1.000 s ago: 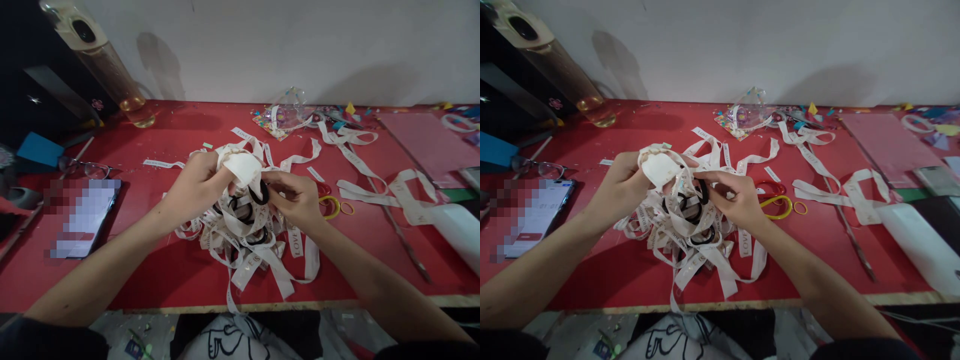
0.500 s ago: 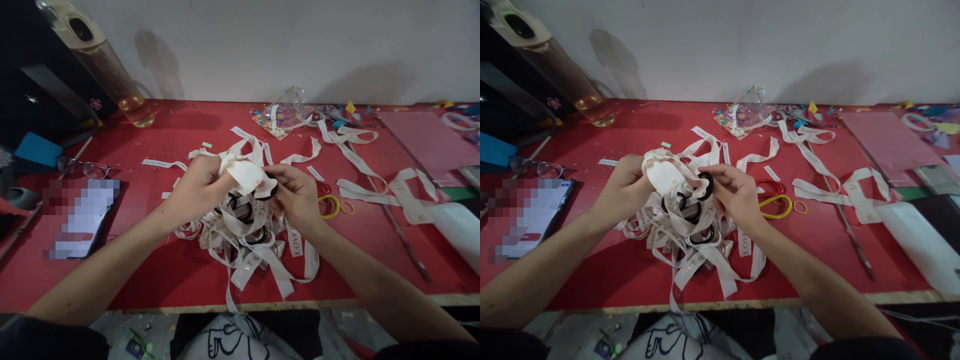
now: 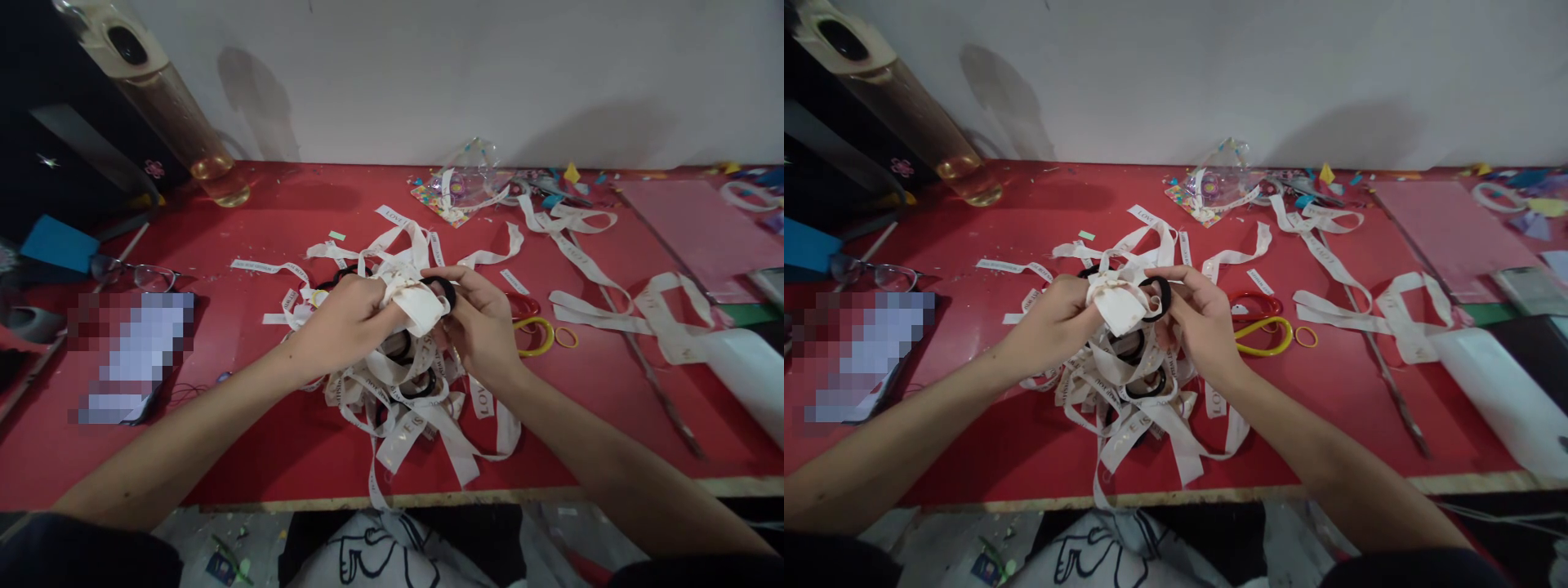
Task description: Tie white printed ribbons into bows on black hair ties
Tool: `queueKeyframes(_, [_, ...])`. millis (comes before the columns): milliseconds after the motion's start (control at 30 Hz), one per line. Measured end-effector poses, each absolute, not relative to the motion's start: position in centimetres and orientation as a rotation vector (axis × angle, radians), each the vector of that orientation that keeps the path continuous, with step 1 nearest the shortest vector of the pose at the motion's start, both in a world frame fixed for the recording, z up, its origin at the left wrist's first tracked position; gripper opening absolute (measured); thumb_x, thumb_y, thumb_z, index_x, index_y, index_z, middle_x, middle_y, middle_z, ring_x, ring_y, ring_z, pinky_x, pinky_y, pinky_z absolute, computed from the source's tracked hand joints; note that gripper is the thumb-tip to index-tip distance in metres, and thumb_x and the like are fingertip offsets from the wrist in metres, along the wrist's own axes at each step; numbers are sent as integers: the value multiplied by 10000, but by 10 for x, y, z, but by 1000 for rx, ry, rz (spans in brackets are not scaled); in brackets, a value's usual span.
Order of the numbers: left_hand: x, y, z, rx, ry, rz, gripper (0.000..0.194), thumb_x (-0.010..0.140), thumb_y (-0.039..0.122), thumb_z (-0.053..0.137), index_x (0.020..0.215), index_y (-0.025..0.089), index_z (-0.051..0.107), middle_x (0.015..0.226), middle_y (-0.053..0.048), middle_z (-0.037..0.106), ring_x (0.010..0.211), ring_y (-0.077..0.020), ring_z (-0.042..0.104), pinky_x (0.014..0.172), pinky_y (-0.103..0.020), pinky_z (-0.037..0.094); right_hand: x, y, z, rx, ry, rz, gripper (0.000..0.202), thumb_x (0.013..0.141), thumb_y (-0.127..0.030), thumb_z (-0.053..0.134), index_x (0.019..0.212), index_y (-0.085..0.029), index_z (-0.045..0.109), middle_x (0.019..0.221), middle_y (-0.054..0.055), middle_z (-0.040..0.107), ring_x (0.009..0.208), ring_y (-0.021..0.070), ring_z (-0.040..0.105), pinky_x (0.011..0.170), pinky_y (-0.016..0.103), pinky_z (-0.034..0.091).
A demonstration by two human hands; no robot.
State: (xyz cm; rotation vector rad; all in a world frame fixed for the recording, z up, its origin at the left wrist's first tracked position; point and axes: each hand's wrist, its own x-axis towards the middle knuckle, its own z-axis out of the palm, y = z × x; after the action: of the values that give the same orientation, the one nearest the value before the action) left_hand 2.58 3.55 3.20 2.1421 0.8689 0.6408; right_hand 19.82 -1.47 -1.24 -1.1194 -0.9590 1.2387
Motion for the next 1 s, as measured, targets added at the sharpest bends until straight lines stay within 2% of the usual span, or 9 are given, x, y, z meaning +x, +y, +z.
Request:
queueKeyframes(167, [25, 37, 33, 2207, 861, 651, 328, 846, 291, 430, 559, 191, 306, 518, 46, 319, 486, -73, 279, 484, -246, 212, 197, -17, -13, -1165, -986, 1197, 171, 872, -374, 686, 1016, -282, 675, 746, -15, 652, 439, 93, 527, 391, 248, 447])
queueKeyframes(367, [25, 37, 33, 2209, 839, 613, 338, 861, 301, 428, 561, 192, 318, 522, 43, 351, 490, -76, 305, 491, -243, 226, 196, -17, -12, -1185, -995, 1122, 184, 841, -368, 721, 975, -284, 626, 814, -13, 651, 420, 67, 444, 344, 230, 362])
queueKeyframes(500, [27, 37, 32, 2256, 843, 596, 353, 843, 274, 444, 538, 197, 283, 500, 49, 302, 475, -74, 269, 485, -248, 197, 195, -17, -12, -1177, -948, 1114, 249, 808, -404, 767, 894, -269, 577, 716, -33, 586, 419, 68, 399, 340, 225, 328])
queueKeyframes(600, [27, 37, 34, 2299, 828, 552, 351, 829, 265, 437, 523, 199, 279, 485, 48, 276, 470, -79, 239, 481, -262, 174, 194, -17, -13, -1168, -955, 1124, 229, 807, -397, 773, 888, -263, 607, 694, -37, 591, 418, 64, 399, 357, 222, 329])
queueKeyframes(700, [26, 37, 36, 2264, 865, 522, 344, 818, 273, 436, 516, 200, 289, 484, 43, 281, 475, -82, 242, 477, -268, 167, 195, -19, -14, -1197, -1043, 1080, 139, 867, -386, 707, 934, -265, 696, 767, -8, 656, 452, 73, 435, 391, 235, 358])
queueKeyframes(800, [26, 36, 36, 2086, 929, 571, 311, 823, 268, 438, 544, 194, 324, 518, 38, 322, 499, -83, 286, 479, -252, 204, 196, -22, -12, -1149, -1137, 1037, 201, 923, -379, 618, 1066, -294, 730, 970, 32, 707, 565, 111, 536, 458, 263, 438])
queueKeyframes(867, [27, 34, 35, 1920, 951, 633, 300, 836, 275, 442, 569, 196, 333, 541, 42, 316, 509, -81, 283, 472, -243, 218, 197, -25, -10, -1127, -1186, 998, 254, 920, -378, 625, 1151, -311, 707, 1075, 48, 703, 695, 153, 616, 527, 285, 501])
queueKeyframes(1000, [32, 32, 32, 1618, 929, 746, 305, 845, 315, 474, 594, 208, 339, 537, 59, 253, 481, -73, 208, 439, -229, 217, 196, -27, -8, -1161, -1300, 818, 321, 869, -341, 720, 1186, -307, 682, 1126, 63, 682, 942, 206, 659, 705, 317, 576])
